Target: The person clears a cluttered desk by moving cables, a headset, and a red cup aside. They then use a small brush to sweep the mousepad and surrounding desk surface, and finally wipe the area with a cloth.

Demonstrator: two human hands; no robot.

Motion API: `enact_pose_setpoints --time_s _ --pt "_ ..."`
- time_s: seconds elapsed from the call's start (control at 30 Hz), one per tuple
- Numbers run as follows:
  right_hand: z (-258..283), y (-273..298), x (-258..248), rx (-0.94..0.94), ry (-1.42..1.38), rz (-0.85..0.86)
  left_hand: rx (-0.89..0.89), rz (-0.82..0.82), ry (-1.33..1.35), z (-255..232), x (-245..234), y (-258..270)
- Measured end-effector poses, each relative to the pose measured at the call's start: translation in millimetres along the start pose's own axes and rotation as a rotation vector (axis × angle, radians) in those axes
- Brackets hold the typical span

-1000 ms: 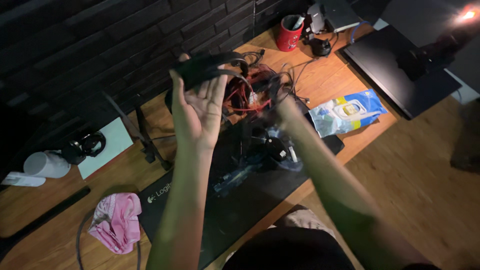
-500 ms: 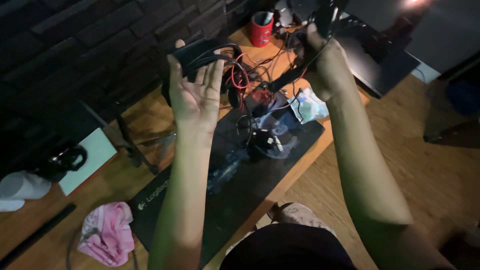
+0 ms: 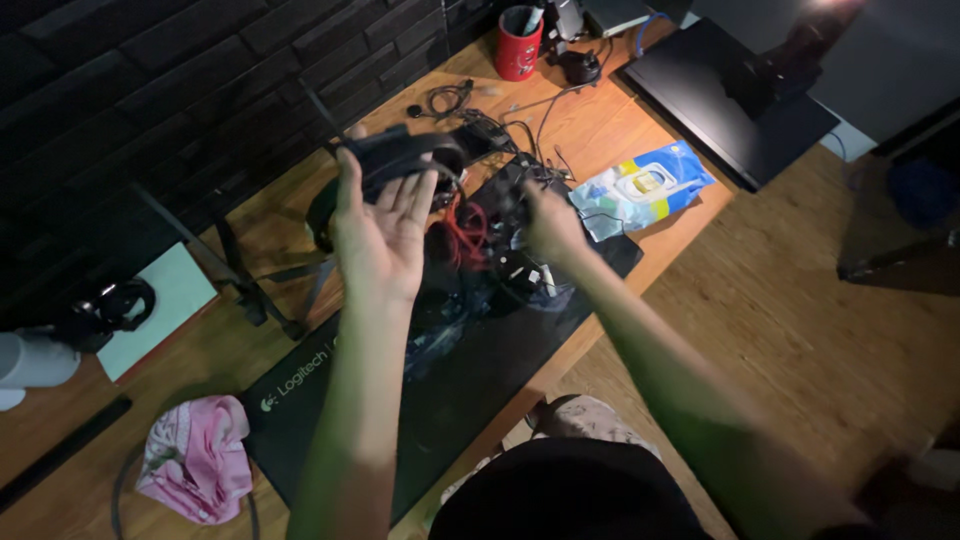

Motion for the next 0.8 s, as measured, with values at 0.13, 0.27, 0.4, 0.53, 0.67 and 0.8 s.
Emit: enact_pose_setpoints --time_s 0.13,0.27,0.4,0.53,0.67,0.8 --pt "9.0 9.1 47.1 -0.133 0.036 0.055 0.04 -0.067 -0.042 -7.8 -14.8 5.8" --pt "13.8 5.4 75.9 -0.199 0.216 0.25 0.02 -0.113 -0.006 -15.0 -23.3 8.6" --pt "22.1 7.3 87.8 -0.217 0.395 0.388 0.001 -0.12 0.021 -17.8 -24.9 7.1" --pt "29.9 13.4 88.4 -0.146 0.395 0.368 0.023 -0.136 -0.032 -17.4 -23.8 6.4" --pt "30.9 9.3 84.6 -0.148 0.298 0.405 0.018 -0.123 -0.005 -16.4 -20.2 3.9" --pt "27.2 13.6 82.9 -0.17 0.234 0.376 0.026 -0.137 -0.007 -14.7 -18.2 3.1"
Point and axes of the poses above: each hand's wrist, its own y-axis away from the middle knuckle, its own x-axis out of the palm, z = x × y, the point moved 2 cm from there along -y, towards the middle knuckle, and after that the axes turned 9 degrees about -z, right-handed, at the moved point
